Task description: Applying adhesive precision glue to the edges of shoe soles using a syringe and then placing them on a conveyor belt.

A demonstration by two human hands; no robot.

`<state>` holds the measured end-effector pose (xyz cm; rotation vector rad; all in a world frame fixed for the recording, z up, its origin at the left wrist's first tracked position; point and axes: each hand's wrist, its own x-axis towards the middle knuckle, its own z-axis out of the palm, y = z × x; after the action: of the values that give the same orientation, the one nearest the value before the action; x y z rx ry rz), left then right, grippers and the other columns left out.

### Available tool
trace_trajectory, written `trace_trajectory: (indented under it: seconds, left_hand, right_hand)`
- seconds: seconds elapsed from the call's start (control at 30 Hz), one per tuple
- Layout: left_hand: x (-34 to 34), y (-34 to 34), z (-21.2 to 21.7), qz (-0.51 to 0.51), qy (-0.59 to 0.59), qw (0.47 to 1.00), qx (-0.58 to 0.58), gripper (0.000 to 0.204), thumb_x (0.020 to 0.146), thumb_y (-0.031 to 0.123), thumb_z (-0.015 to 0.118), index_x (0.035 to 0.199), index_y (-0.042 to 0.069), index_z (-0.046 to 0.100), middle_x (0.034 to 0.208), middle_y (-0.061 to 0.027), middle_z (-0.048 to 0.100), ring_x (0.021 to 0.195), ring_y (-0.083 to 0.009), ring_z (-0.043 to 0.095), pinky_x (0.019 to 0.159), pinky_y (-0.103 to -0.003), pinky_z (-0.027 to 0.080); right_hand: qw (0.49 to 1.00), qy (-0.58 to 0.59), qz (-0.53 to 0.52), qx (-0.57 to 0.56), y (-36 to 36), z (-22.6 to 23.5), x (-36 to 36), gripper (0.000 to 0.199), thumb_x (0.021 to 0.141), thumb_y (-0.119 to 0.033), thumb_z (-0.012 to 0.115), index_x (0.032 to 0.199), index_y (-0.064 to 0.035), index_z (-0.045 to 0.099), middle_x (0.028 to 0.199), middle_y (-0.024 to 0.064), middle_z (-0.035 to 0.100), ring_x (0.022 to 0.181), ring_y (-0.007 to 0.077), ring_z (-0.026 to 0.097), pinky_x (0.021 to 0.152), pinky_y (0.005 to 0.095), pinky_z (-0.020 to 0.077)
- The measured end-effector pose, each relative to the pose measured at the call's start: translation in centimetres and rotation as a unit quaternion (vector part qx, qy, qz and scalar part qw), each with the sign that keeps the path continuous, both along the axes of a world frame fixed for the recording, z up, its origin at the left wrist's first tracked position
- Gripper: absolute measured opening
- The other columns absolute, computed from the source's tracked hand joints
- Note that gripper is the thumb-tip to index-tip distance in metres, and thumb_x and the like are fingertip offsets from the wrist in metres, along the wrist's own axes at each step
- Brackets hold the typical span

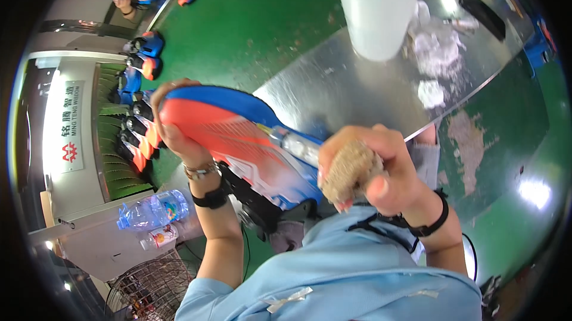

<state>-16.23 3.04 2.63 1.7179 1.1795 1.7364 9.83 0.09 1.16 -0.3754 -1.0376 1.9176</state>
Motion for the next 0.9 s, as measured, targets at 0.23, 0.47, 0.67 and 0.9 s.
trace_trajectory:
  seconds: [0.23, 0.47, 0.67, 0.9]
  left_hand:
    - [-1.3, 0.7, -1.5, 0.081, 0.033, 0.996, -0.029, 0.061, 0.081, 0.052, 0.044, 0.106, -0.004, 0.045, 0.098, -0.0169, 0.055, 0.089, -0.0238, 0.055, 0.078, -0.033, 0.044]
    - [-1.7, 0.6, -2.2, 0.152, 0.050, 0.986, -0.056, 0.060, 0.083, 0.053, 0.036, 0.107, -0.001, 0.048, 0.101, -0.0109, 0.054, 0.091, -0.0196, 0.053, 0.079, -0.030, 0.043]
    - [-0.7, 1.2, -2.9, 0.190, -0.037, 0.980, -0.038, 0.038, 0.093, 0.038, 0.035, 0.068, 0.010, 0.040, 0.069, 0.0052, 0.034, 0.063, -0.0066, 0.030, 0.058, -0.022, 0.031]
    - [-5.5, 1.8, -5.0, 0.268, 0.031, 0.960, -0.077, 0.034, 0.093, 0.034, 0.033, 0.089, 0.002, 0.044, 0.088, -0.0012, 0.040, 0.080, -0.0105, 0.037, 0.074, -0.025, 0.035]
  right_hand:
    - [0.999, -0.026, 0.020, -0.021, -1.2, -3.0, 0.2, 0.064, 0.073, -0.057, 0.056, 0.084, 0.0053, 0.053, 0.061, 0.0073, 0.055, 0.046, 0.0095, 0.053, 0.041, 0.0196, 0.0426]
    - [0.996, -0.074, 0.046, -0.019, -2.8, -4.4, 2.2, 0.062, 0.074, -0.057, 0.055, 0.083, 0.0044, 0.054, 0.059, 0.0062, 0.055, 0.045, 0.0091, 0.053, 0.041, 0.0193, 0.0423]
    - [0.994, -0.100, 0.033, -0.031, -3.5, -5.6, 3.8, 0.064, 0.075, -0.059, 0.051, 0.082, 0.0051, 0.054, 0.057, 0.0064, 0.054, 0.045, 0.0095, 0.053, 0.040, 0.0194, 0.0415]
    - [0.994, -0.100, 0.021, -0.040, -3.8, -6.7, 4.7, 0.060, 0.080, -0.054, 0.049, 0.085, 0.0055, 0.053, 0.059, 0.0068, 0.054, 0.044, 0.0102, 0.052, 0.039, 0.0203, 0.0391]
